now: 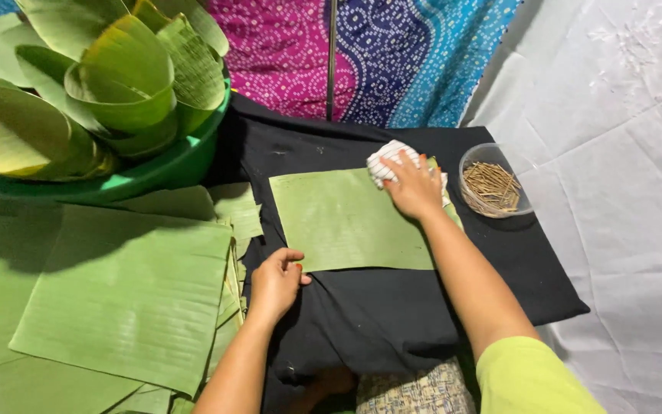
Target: Cleaning banana leaves with a cloth and folding them into cones, secured with small wooden sticks.
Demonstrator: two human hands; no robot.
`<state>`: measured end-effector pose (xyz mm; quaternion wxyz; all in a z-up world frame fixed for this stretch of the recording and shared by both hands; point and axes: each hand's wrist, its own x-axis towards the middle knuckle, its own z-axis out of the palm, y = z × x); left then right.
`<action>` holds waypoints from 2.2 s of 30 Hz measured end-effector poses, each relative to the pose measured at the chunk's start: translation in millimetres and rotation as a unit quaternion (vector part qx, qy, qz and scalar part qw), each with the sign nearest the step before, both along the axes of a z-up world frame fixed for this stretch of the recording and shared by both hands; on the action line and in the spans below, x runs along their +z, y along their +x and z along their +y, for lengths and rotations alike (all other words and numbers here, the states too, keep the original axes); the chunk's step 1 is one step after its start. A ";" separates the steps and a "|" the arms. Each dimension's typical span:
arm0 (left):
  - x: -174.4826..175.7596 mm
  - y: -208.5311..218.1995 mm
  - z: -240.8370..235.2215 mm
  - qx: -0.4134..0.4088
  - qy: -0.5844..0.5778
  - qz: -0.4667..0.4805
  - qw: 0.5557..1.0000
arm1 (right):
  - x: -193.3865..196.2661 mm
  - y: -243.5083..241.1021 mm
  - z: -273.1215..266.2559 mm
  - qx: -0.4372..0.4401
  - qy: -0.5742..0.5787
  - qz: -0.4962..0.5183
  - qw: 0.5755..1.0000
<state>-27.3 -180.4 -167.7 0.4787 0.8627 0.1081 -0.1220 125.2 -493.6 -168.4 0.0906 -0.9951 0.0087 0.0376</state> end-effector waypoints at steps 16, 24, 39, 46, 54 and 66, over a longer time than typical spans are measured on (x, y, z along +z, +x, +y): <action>17.2 -0.3 -4.3 0.013 -0.036 0.011 0.999 | 0.5 -31.5 86.6 0.072 0.194 -0.460 0.863; 0.3 -2.2 -6.0 0.031 -0.070 -0.006 0.997 | -5.1 -63.0 175.7 0.188 0.070 0.029 0.979; -11.6 4.3 -4.6 0.041 -0.122 -0.004 0.992 | -12.2 -45.0 -9.3 -0.038 0.034 0.010 0.999; -5.2 2.8 -5.3 0.029 -0.109 -0.019 0.993 | -30.4 -28.1 6.5 -0.088 0.111 -0.172 0.975; -5.5 4.0 0.1 0.008 -0.003 -0.007 1.000 | -2.2 -98.4 175.6 0.266 0.062 -0.035 0.961; 1.7 2.0 -5.1 0.034 -0.088 0.007 0.996 | 16.7 -131.6 94.3 0.191 0.061 0.098 0.975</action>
